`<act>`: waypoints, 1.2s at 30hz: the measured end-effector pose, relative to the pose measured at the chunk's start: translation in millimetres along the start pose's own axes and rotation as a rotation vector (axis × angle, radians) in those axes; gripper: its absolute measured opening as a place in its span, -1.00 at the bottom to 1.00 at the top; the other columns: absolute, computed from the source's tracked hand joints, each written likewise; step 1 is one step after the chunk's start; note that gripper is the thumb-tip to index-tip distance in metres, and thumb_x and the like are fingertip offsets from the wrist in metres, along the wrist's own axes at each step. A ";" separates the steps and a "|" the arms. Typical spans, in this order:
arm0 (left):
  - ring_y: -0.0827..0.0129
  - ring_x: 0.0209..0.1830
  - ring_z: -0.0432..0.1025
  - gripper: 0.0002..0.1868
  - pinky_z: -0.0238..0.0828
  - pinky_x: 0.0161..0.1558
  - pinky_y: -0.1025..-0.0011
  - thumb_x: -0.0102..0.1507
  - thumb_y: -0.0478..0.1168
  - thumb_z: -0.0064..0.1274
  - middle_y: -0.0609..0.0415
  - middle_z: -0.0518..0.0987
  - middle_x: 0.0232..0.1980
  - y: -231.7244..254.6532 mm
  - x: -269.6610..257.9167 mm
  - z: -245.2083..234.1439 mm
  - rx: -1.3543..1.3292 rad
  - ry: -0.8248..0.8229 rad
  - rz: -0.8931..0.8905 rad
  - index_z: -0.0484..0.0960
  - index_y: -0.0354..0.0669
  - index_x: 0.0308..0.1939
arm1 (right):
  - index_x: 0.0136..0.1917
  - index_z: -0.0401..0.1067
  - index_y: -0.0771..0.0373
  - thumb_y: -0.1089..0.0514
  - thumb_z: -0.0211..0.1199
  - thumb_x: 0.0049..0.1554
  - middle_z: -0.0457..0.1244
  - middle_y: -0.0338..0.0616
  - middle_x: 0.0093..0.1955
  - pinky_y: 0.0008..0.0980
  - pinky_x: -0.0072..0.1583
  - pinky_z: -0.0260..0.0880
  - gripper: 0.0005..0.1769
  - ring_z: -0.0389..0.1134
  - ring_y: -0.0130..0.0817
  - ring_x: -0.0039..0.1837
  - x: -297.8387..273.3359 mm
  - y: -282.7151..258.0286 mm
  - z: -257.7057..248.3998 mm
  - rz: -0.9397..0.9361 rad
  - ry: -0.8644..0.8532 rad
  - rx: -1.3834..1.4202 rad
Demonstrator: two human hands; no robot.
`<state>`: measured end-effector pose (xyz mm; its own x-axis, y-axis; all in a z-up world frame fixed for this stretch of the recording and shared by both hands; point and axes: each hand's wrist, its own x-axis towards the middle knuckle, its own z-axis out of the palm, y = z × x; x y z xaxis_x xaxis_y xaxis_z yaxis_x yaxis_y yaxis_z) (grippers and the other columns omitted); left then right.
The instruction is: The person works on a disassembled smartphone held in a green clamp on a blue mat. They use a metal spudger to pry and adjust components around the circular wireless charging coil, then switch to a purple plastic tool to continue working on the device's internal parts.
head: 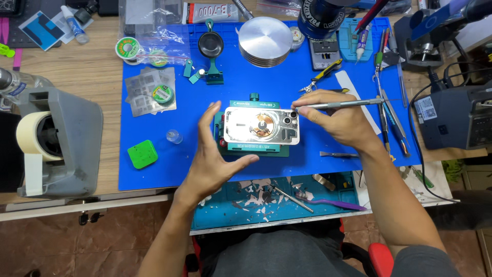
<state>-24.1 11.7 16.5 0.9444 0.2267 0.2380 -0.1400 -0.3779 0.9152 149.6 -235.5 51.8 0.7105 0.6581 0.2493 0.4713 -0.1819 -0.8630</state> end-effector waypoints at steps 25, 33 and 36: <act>-0.33 0.60 0.09 0.48 -0.05 0.60 -0.19 -0.07 -0.05 0.65 -0.36 0.19 0.57 -24.0 29.6 3.8 -0.041 -0.181 0.103 -0.18 -0.20 0.63 | 0.05 0.62 0.38 0.33 0.36 0.22 0.46 0.17 0.05 -0.24 0.16 0.54 -0.87 0.51 -0.11 0.11 18.4 -15.4 4.2 0.073 -0.115 0.001; -0.35 0.55 0.17 0.49 0.02 0.57 -0.22 -0.08 -0.08 0.68 -0.36 0.24 0.53 -26.5 33.1 2.9 -0.031 -0.167 0.153 -0.18 -0.19 0.62 | 0.01 0.60 0.42 0.32 0.38 0.22 0.46 0.18 0.01 -0.22 0.08 0.56 -0.89 0.52 -0.09 0.03 8.3 -5.1 -6.6 0.076 -0.090 -0.095; -0.41 0.53 0.19 0.49 0.06 0.54 -0.27 -0.08 -0.10 0.68 -0.40 0.25 0.51 -25.8 33.2 2.0 -0.040 -0.171 0.159 -0.20 -0.19 0.61 | 0.01 0.60 0.43 0.31 0.40 0.22 0.45 0.21 -0.03 -0.23 0.04 0.56 -0.88 0.52 -0.08 0.00 1.5 -5.5 -10.3 0.093 -0.054 -0.147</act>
<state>11.4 27.1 0.1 0.9458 0.0106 0.3246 -0.2992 -0.3599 0.8837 153.5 -241.1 61.5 0.7276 0.6708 0.1437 0.4788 -0.3466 -0.8066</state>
